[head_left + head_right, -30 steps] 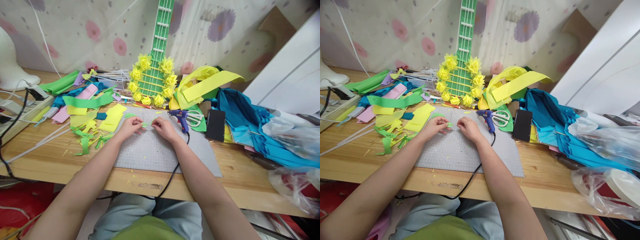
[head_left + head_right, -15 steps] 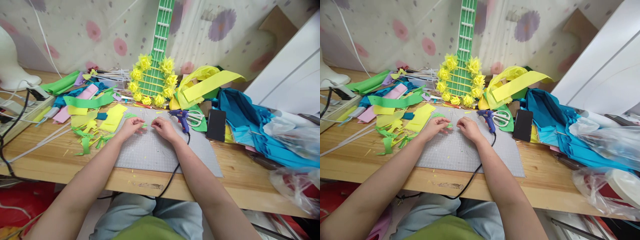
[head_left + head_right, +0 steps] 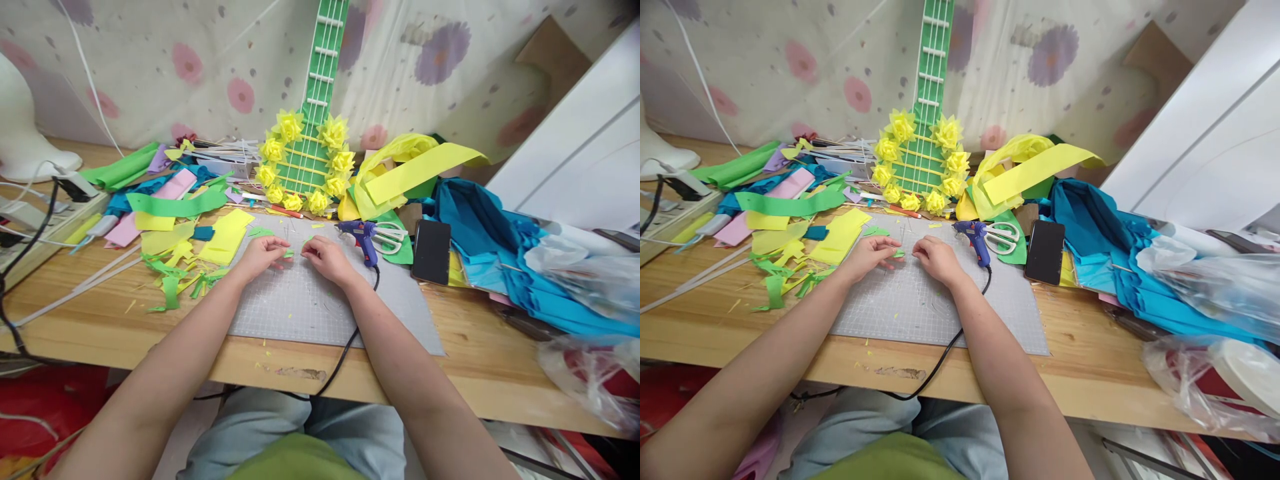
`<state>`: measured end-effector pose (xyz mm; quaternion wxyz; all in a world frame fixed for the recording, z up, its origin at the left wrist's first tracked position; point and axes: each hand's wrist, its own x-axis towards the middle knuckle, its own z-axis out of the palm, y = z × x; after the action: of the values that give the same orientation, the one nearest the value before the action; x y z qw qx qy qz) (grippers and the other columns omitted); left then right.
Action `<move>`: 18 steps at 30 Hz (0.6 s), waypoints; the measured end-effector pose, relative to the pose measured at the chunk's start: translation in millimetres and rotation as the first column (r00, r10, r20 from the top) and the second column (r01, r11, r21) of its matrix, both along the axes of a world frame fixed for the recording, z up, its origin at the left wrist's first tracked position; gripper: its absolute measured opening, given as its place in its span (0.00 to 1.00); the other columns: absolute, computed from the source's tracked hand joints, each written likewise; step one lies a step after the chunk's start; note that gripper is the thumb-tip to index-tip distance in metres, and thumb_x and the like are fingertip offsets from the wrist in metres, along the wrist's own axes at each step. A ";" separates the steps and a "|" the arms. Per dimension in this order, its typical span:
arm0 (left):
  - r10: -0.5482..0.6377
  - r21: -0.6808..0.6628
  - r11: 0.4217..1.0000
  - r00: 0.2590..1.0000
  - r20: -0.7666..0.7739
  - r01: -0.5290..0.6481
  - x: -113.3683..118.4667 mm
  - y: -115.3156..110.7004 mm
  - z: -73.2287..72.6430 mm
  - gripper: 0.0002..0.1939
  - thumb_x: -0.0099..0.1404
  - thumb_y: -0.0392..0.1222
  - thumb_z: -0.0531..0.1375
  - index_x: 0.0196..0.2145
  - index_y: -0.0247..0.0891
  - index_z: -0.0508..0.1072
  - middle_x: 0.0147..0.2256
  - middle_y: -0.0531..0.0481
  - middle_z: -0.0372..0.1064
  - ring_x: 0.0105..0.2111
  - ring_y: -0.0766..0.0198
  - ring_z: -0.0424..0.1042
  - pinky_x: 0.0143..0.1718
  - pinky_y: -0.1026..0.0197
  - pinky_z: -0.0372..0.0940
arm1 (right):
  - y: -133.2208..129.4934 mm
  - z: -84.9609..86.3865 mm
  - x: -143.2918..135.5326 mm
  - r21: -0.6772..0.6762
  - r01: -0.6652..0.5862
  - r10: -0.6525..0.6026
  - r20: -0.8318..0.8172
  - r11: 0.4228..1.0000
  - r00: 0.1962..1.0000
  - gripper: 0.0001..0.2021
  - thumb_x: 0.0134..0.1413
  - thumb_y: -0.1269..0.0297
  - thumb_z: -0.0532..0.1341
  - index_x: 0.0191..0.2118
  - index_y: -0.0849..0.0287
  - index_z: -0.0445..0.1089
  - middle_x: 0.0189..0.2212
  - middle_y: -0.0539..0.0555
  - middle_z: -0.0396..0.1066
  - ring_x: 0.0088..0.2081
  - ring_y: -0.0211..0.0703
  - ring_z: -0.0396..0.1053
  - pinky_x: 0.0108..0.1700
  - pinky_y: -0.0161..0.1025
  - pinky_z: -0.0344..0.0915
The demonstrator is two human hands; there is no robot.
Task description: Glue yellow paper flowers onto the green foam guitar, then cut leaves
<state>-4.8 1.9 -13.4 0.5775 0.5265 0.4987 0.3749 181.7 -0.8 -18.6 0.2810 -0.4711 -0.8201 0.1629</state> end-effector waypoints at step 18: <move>0.098 0.323 0.942 0.995 -0.006 -0.091 -4.0 5.9 -7.1 0.18 0.45 0.42 0.64 0.35 0.36 0.69 0.40 0.46 0.67 0.38 0.62 0.67 0.26 0.64 0.67 | 0.2 -7.2 2.5 -0.075 0.153 -0.158 -0.072 0.985 0.985 0.03 0.53 0.69 0.56 0.30 0.56 0.67 0.32 0.51 0.69 0.34 0.39 0.65 0.37 0.36 0.58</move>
<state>-8.8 7.8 -20.5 0.4597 0.5931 0.4619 0.4728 184.2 -0.7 -25.9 0.3080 -0.5366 -0.7631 0.1868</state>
